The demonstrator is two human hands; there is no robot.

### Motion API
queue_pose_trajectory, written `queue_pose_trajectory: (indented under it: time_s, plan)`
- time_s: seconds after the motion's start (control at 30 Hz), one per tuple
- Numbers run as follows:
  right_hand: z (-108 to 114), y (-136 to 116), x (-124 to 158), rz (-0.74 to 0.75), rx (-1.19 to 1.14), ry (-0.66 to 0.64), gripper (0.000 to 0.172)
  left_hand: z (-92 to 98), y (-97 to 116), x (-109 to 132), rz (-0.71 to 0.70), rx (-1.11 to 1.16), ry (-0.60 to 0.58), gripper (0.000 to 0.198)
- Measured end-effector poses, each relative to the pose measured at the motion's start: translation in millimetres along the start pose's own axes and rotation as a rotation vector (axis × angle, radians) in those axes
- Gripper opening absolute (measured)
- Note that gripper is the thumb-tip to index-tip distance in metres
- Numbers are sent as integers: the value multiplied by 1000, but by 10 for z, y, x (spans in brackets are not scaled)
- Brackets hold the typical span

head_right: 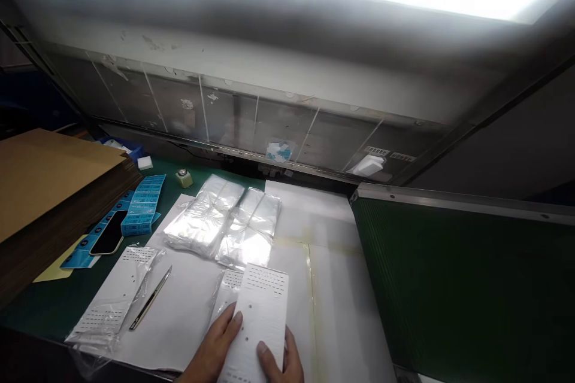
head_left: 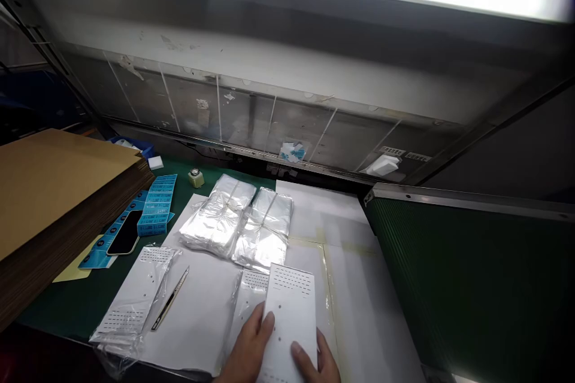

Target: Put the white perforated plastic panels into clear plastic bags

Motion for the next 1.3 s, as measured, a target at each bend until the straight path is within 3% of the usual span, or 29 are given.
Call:
queue_pose_trajectory:
  time_s: [0.13,0.23,0.33,0.43,0.57,0.73,0.93,1.13,1.23,1.3]
  plan:
    - [358,12,-284,30,149,155,96,99,280,-587,-306,-577,142,39]
    - [684,2,-537,149,467,305,94,144,334,-1152,-375,-774,145,35]
    - [831,163,-769,247,733,263,83,92,220,-1580,-375,-984,58,23]
    - [857,367,-904,396,910,236,72,14,67,-1790,-371,-1150,-15,28]
    - [867,504,-952,531,923,334,63,-18,-11,-1876,-363,-1238,-44,25]
    - [858,509,-963,525,923,278,63,85,60,-1858,-370,-1138,-46,25]
    - [888,442,-945,421,863,193,68,285,150,-1808,-346,-830,38,20]
    - [850,156,-818,379,656,151,70,428,239,-1809,-226,-370,131,15]
    - [719,3,-753,316,598,87,64,439,327,-1676,-163,-115,117,26]
    - [566,-159,-689,348,600,49,57,410,386,-1542,-130,17,86,33]
Point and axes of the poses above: each hand's wrist, its own x-axis away from the middle knuckle, its own z-axis out of the back of the hand, y = z × x, the point moved 7 cm from there along -x, towards the middle knuckle, and after that the axes turned 6 degrees about y, right-handed, at the moved point
